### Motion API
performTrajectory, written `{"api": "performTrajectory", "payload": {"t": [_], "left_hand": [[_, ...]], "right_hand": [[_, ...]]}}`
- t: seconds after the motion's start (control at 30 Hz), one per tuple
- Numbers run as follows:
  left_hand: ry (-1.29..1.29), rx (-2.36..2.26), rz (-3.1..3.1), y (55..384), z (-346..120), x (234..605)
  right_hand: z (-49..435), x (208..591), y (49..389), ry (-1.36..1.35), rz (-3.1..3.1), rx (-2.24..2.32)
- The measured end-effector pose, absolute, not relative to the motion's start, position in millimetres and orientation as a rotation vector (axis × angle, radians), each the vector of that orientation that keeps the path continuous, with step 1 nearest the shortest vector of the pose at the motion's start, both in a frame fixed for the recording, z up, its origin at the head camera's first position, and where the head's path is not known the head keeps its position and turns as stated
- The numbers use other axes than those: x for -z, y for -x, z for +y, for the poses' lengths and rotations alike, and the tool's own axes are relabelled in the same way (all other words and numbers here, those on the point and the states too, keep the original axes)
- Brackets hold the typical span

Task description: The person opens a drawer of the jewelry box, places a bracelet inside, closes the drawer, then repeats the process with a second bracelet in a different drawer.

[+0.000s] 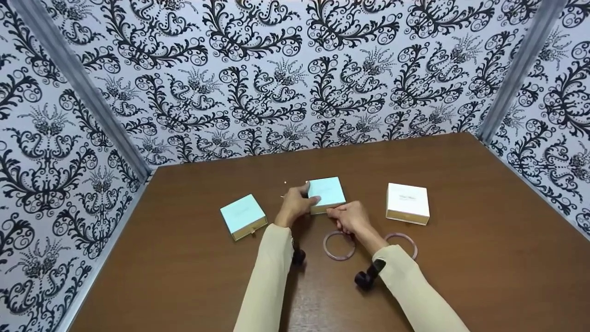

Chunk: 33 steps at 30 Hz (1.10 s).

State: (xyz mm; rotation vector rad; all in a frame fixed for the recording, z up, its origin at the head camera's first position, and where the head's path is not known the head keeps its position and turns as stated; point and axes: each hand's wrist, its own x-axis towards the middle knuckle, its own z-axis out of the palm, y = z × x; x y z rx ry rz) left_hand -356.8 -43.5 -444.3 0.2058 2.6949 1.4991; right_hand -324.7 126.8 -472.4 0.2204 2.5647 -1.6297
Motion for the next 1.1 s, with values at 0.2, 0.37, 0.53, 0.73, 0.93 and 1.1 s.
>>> {"api": "performTrajectory", "payload": {"t": [0.2,0.37,0.53,0.73,0.93,1.1], "left_hand": [[-0.214,-1.495,2.695,357,-42,443],[-0.225,-1.462,2.719,358,-41,443],[-0.206,-1.439,2.726,356,-40,442],[-0.167,-1.432,2.711,355,-41,441],[-0.161,-1.429,2.696,355,-42,441],[-0.17,-1.427,2.68,355,-41,441]], "right_hand": [[129,469,322,-0.192,2.539,1.601],[132,466,319,-0.139,2.513,1.596],[134,462,318,-0.114,2.519,1.538],[136,456,316,-0.117,2.515,1.433],[137,452,315,-0.117,2.501,1.388],[137,450,314,-0.117,2.494,1.376]]}}
